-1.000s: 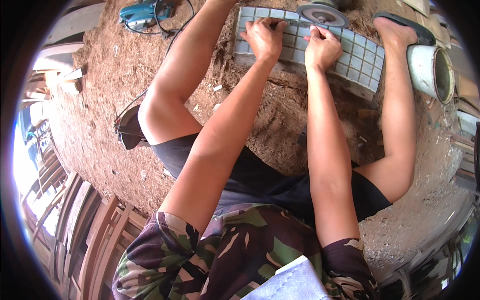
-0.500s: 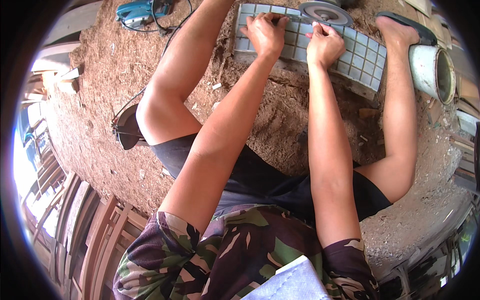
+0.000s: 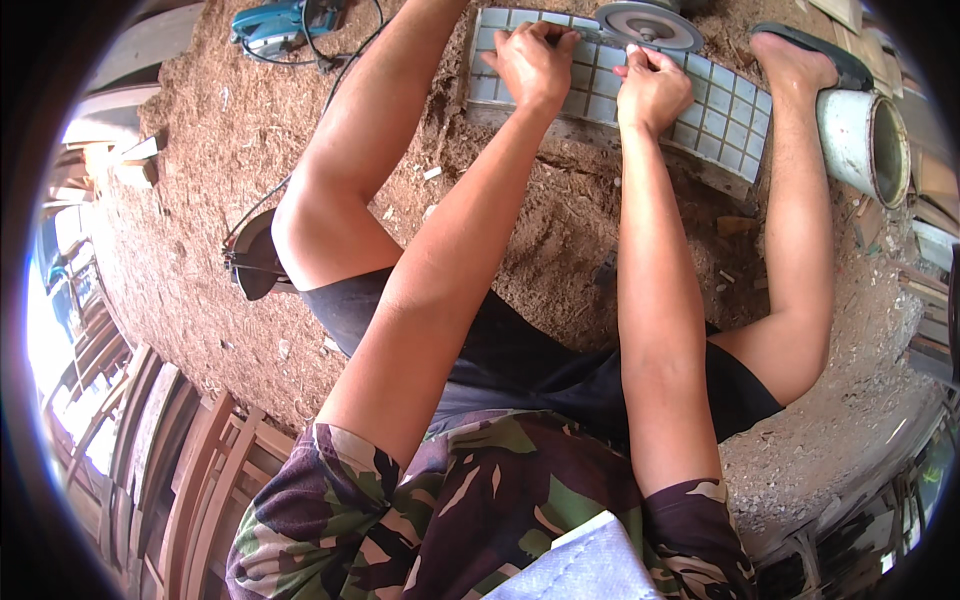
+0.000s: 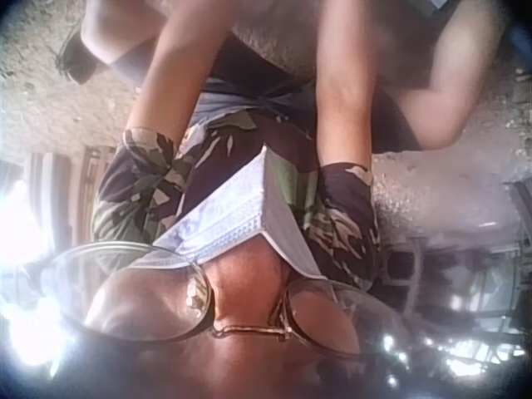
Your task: The person uses a bench grinder to sharpen the edges of several small rectangular metal plates, handling them one at a time and checking the edges by hand.
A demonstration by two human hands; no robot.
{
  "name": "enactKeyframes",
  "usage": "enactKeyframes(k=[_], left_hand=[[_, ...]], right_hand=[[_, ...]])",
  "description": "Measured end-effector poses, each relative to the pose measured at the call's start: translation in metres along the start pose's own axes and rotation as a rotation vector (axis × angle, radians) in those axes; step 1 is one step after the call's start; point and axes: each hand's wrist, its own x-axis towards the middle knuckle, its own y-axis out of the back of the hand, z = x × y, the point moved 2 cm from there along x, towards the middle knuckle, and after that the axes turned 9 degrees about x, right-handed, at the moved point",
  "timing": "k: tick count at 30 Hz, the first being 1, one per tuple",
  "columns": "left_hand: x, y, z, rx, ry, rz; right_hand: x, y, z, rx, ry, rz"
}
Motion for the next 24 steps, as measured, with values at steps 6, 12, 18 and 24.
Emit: enactKeyframes(k=[6, 12, 18, 24], left_hand=[[-0.0013, -0.0015, 0.0035, -0.011, 0.019, -0.011], [-0.0009, -0.0034, 0.0029, -0.06, 0.04, -0.012], [-0.0026, -0.003, 0.0071, -0.062, 0.05, -0.027], [-0.0043, -0.0042, 0.0089, -0.07, 0.046, -0.004]], right_hand=[[0.0013, 0.0036, 0.0006, -0.008, 0.028, -0.006], [0.0005, 0.005, -0.004, 0.006, 0.009, -0.008], [0.0039, 0.0067, 0.0008, 0.023, 0.002, 0.007], [0.0055, 0.0072, 0.0031, 0.038, 0.004, 0.005]])
